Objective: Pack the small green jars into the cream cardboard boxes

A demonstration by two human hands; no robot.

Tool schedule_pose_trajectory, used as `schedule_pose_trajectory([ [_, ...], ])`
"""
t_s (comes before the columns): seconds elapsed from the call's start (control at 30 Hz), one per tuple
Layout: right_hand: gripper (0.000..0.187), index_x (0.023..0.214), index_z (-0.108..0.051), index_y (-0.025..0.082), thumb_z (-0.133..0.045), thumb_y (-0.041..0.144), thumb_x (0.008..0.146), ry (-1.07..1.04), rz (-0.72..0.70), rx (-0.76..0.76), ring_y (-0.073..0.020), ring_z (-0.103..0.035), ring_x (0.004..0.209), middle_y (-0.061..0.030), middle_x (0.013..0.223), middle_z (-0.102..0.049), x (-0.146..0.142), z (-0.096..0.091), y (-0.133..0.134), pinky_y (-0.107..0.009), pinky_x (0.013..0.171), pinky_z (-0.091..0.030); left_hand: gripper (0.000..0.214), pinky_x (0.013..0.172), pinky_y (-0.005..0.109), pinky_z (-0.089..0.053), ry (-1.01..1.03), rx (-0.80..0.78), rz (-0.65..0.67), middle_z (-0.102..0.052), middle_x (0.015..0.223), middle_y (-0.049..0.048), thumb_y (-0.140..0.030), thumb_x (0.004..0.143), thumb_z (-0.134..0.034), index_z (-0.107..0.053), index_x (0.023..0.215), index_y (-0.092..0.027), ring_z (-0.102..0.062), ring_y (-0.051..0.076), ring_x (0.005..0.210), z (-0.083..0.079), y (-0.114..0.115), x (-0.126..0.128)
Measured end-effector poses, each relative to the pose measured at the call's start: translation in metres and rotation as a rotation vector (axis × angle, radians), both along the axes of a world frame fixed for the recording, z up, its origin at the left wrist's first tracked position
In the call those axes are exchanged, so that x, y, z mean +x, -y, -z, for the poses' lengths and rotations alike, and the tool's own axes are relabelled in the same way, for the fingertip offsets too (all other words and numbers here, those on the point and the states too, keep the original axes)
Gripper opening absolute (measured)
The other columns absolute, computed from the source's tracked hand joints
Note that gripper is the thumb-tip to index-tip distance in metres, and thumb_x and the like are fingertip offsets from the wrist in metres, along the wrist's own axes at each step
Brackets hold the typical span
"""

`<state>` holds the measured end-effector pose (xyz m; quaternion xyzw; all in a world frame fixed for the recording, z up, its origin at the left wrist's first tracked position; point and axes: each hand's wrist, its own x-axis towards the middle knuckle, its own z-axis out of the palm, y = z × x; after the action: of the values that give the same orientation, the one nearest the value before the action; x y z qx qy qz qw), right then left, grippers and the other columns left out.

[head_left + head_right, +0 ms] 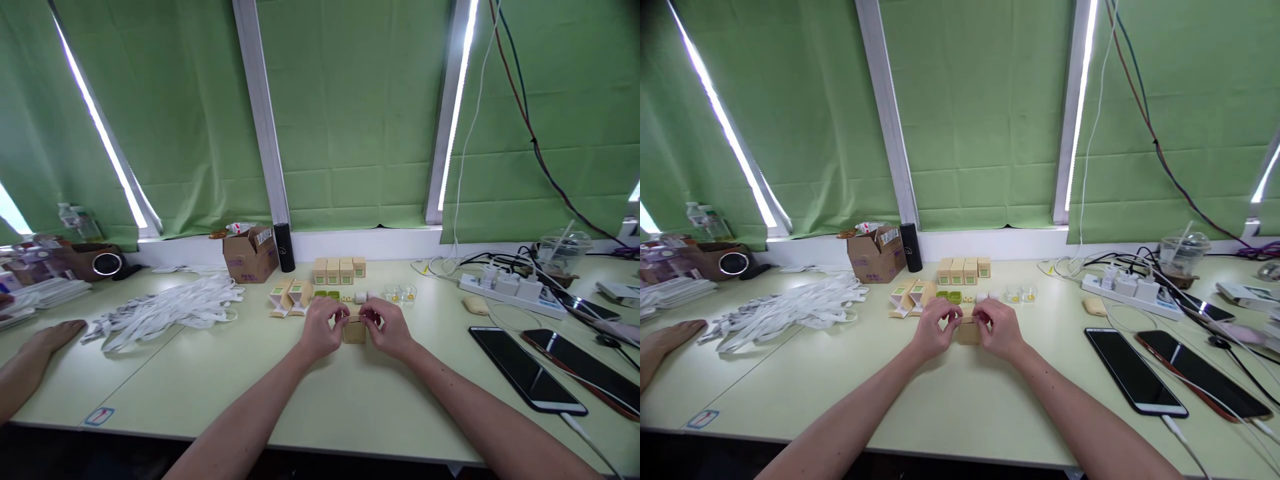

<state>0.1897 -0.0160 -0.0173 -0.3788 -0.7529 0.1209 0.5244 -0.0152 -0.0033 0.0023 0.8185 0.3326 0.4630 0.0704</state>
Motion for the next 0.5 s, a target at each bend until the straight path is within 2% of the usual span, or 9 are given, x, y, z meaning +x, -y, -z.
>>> schedule_pose_trajectory([
  [0.17, 0.008, 0.080, -0.066, 0.027, -0.062, 0.021, 0.082, 0.053, 0.000, 0.048, -0.0204, -0.053, 0.065, -0.0035, 0.071, -0.064, 0.0014, 0.0010, 0.0003, -0.034, 0.063, -0.041, 0.012, 0.076, 0.039, -0.039, -0.029, 0.030, -0.003, -0.065, 0.066, 0.0031, -0.014, 0.079, -0.063, -0.069, 0.078, -0.024, -0.057, 0.021, 0.069, 0.0015, 0.0001, 0.0000],
  [0.5, 0.006, 0.072, -0.065, 0.027, -0.065, 0.022, 0.076, 0.086, -0.021, 0.030, -0.0194, -0.048, 0.062, -0.0027, 0.066, -0.060, 0.0057, 0.0056, -0.0041, -0.033, 0.063, -0.037, 0.010, 0.077, 0.040, -0.039, -0.049, 0.021, 0.024, -0.064, 0.063, 0.0022, -0.018, 0.080, -0.064, -0.067, 0.074, -0.025, -0.056, 0.020, 0.064, 0.0027, -0.0003, -0.0020],
])
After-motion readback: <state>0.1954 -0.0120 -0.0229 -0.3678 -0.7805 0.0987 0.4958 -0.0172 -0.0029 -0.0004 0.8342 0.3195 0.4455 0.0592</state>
